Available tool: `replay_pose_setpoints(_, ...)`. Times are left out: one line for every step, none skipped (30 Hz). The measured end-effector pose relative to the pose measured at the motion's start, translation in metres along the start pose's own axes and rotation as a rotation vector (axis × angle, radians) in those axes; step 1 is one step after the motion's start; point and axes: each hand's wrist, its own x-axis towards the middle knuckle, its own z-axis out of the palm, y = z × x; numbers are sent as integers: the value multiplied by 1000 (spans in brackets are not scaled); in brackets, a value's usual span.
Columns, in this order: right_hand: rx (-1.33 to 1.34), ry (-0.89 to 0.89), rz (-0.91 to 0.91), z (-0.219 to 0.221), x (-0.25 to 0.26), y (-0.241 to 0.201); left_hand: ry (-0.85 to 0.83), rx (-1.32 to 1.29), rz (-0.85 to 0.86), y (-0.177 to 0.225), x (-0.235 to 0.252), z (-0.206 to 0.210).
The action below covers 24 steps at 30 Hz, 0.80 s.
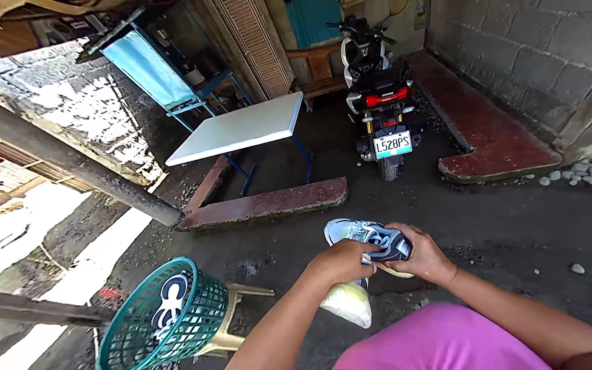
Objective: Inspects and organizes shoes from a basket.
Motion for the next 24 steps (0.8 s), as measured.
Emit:
replay_pose_setpoints(2, 6, 10, -18, 4, 10, 29, -28, 16, 11, 10, -4)
replay_pose_setpoints(12, 22, 19, -35, 9, 20, 62, -58, 23, 23, 21, -7)
replay_pose_setpoints(22, 43, 30, -50, 12, 28, 96, -83, 25, 34, 32, -10)
replay_pose_setpoints(21, 63, 42, -63, 15, 33, 128, -102, 25, 46, 43, -11)
replay_pose_setpoints(15, 85, 50, -75, 19, 37, 162, -114, 21, 58, 54, -13)
replay_pose_setpoints(4, 110, 54, -85, 23, 40, 200, -124, 12, 70, 64, -14)
replay_pose_setpoints(-4, 137, 53, -94, 27, 42, 241, -137, -3, 82, 73, -15)
replay_pose_setpoints(-12, 161, 48, -103, 32, 44, 280, -154, -20, 92, 81, -16)
replay_pose_setpoints(-20, 176, 43, -112, 35, 44, 318, -175, -34, 101, 88, -19)
replay_pose_setpoints(-33, 183, 44, -120, 39, 43, 350, -194, -48, 109, 94, -22)
replay_pose_setpoints(-48, 183, 52, -129, 41, 42, 374, -209, -58, 117, 98, -26)
replay_pose_setpoints(-63, 180, 64, -137, 43, 39, 395, -221, -57, 123, 102, -29)
replay_pose_setpoints(-72, 166, 80, -144, 43, 36, 411, -229, -45, 129, 104, -32)
replay_pose_setpoints(-76, 141, 99, -152, 42, 33, 421, -231, -27, 133, 106, -34)
replay_pose_setpoints(-75, 121, 106, -160, 40, 31, 425, -224, -8, 137, 107, -35)
replay_pose_setpoints(-73, 103, 105, -167, 37, 30, 428, -217, 12, 142, 108, -36)
replay_pose_setpoints(-66, 90, 97, -174, 32, 29, 433, -214, 33, 146, 109, -37)
replay_pose_setpoints(-46, 77, 79, -179, 26, 30, 434, -212, 51, 150, 110, -37)
replay_pose_setpoints(-9, 61, 58, -181, 16, 31, 429, -219, 64, 151, 109, -35)
replay_pose_setpoints(41, 50, 32, -183, 6, 33, 426, -239, 76, 152, 108, -32)
replay_pose_setpoints(97, 48, 11, -183, -3, 35, 427, -263, 88, 152, 106, -31)
replay_pose_setpoints(150, 61, 2, -181, -13, 35, 428, -289, 100, 150, 105, -30)
replay_pose_setpoints(191, 85, 13, -177, -23, 34, 421, -308, 108, 149, 103, -29)
replay_pose_setpoints(217, 117, 30, -172, -34, 32, 415, -317, 117, 148, 100, -26)
